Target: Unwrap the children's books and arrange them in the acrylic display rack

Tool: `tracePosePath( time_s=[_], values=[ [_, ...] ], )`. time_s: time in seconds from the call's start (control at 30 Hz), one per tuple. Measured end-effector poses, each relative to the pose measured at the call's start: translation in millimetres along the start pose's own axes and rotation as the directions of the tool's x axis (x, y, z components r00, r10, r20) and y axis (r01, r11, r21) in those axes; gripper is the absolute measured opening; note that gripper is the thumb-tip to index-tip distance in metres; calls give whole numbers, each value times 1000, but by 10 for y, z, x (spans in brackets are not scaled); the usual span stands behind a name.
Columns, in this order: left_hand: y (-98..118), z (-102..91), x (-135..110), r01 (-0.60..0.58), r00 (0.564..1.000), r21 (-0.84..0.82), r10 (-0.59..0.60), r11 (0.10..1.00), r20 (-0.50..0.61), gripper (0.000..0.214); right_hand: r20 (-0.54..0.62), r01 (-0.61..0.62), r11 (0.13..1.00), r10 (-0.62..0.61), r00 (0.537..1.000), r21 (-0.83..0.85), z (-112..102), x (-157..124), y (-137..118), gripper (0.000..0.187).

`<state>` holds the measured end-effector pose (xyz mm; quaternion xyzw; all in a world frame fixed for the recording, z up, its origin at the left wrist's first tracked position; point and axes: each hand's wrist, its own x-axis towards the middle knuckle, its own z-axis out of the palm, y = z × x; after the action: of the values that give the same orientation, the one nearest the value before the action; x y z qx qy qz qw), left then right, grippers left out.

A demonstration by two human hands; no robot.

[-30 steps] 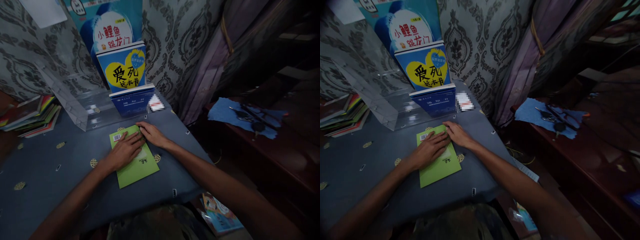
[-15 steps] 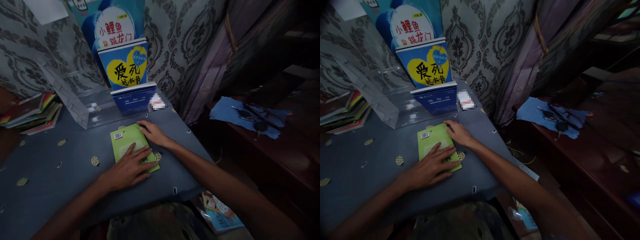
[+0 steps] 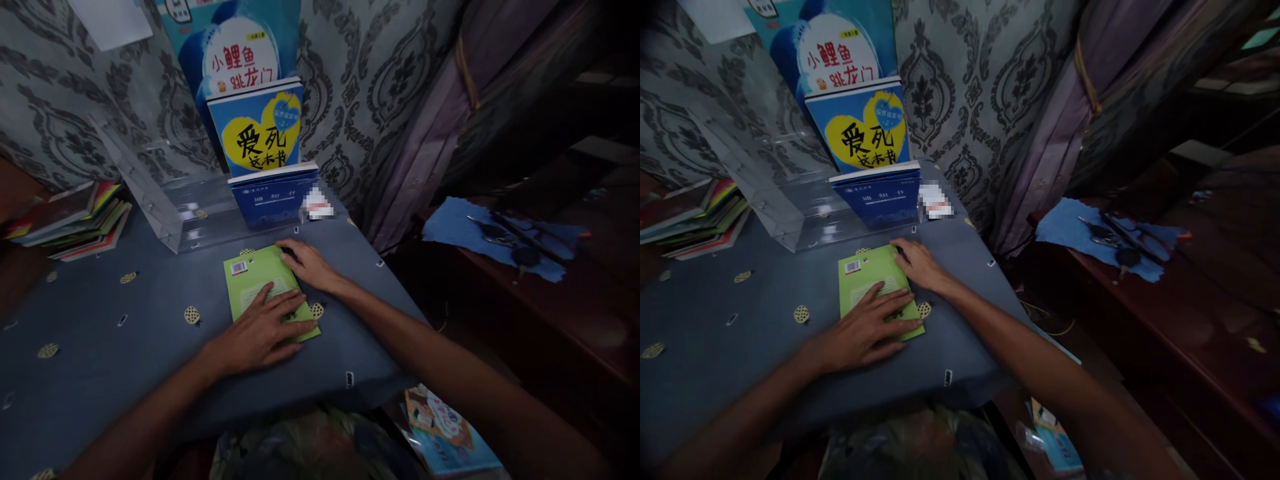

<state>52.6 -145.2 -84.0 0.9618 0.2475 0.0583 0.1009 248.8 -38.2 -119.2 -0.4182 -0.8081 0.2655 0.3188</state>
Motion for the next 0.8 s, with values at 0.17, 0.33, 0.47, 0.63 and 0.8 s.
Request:
tracePosePath(
  time_s=[0.17, 0.33, 0.47, 0.63, 0.8],
  values=[
    [-15, 43, -18, 8, 1000, -13, -8, 1000, -15, 43, 17, 19, 999, -18, 1000, -48, 3, 3, -3, 41],
    [-17, 48, -23, 5, 1000, -8, -5, 1000, -8, 44, 57, 79, 981, -69, 996, -180, 18, -9, -32, 39],
    [-7, 36, -21, 13, 1000, 5, -13, 1000, 2, 44, 90, 112, 958, -91, 992, -264, 20, -24, -62, 39],
    [1, 22, -24, 0, 1000, 17, 0, 1000, 3, 44, 109, 132, 945, -104, 989, -300, 21, -25, -67, 38],
    [-10, 48, -31, -8, 1000, 25, 9, 1000, -14, 45, 113, 135, 945, -105, 988, -299, 16, -29, -80, 35]
  ],
)
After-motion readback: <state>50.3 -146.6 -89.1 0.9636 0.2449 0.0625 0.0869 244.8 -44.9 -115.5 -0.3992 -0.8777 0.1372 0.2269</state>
